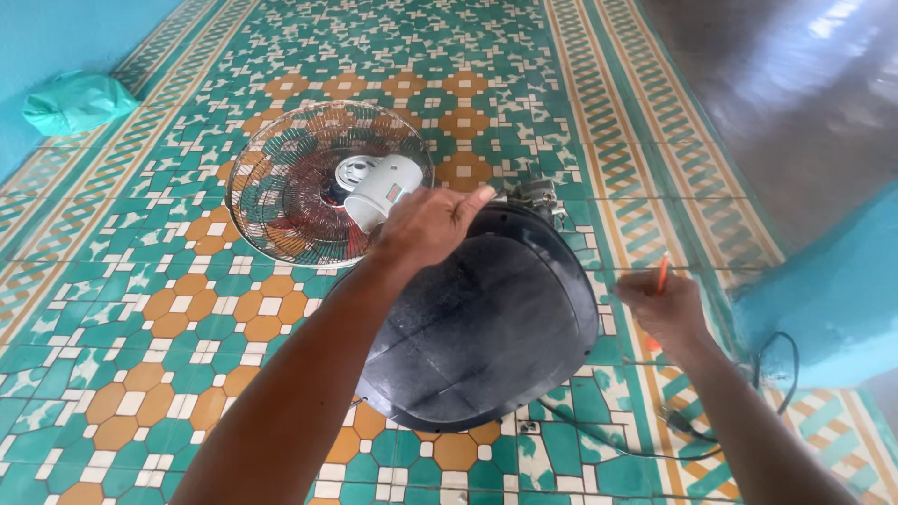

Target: The person disassembles a white pedestal fan, removes the rear cover, and uses a screwdriver to adjust internal wiring and components. They then reassemble the fan by replacing the rear cover and securing it.

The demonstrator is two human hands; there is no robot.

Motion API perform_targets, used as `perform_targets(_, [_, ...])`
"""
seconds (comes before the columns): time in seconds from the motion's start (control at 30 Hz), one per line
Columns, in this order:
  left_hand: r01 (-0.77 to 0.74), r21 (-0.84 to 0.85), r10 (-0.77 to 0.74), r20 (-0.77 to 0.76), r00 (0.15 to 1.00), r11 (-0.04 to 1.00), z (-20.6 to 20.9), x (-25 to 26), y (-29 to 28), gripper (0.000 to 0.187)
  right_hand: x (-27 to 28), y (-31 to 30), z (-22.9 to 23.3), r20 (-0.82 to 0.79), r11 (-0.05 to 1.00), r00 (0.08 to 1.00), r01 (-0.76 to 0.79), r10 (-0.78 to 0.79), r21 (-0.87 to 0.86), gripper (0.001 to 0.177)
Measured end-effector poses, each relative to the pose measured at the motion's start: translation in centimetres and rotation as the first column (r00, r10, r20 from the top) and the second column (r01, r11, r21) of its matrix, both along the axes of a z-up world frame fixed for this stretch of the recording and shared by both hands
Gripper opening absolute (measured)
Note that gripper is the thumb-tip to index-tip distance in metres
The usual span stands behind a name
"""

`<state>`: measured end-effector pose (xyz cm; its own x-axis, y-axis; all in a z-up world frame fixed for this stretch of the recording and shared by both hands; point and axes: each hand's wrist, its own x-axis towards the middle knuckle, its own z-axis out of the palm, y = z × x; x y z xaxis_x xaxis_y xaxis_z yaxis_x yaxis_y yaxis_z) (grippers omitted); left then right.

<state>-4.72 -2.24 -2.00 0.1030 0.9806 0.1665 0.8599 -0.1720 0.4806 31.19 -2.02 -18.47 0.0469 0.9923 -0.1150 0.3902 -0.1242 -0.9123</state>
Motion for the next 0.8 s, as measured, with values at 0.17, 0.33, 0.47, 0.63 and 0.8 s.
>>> perform_targets(0.17, [0.054,0.093,-0.049,-0.054,0.997,0.994,-2.3,2.6,-2.3,0.067,-7.6,-5.1,7.1,-0.285,0.979,0.958,0.020,0.040,0.205,0.018])
perform_targets(0.33, [0.058,0.089,-0.050,-0.089,0.995,0.994,-3.5,3.7,-2.9,0.065,-11.3,-7.1,7.9,-0.226,0.961,0.974,0.081,-0.020,0.264,0.013])
perform_targets(0.47, [0.098,0.068,-0.095,-0.043,0.995,0.993,-3.6,3.5,-2.8,0.060,-11.1,-6.6,5.8,-0.081,0.661,0.984,0.167,-0.159,0.731,0.012])
perform_targets(0.63, [0.217,0.105,-0.224,0.068,0.972,0.971,-4.1,2.6,-3.0,0.056,-11.2,-4.3,3.0,0.053,0.758,0.974,0.136,-0.219,0.638,0.014])
perform_targets(0.8, [0.119,-0.008,-0.119,0.026,0.993,0.993,-3.6,2.7,-2.9,0.064,-12.0,-4.1,3.1,0.018,0.776,0.980,0.145,-0.198,0.614,0.012])
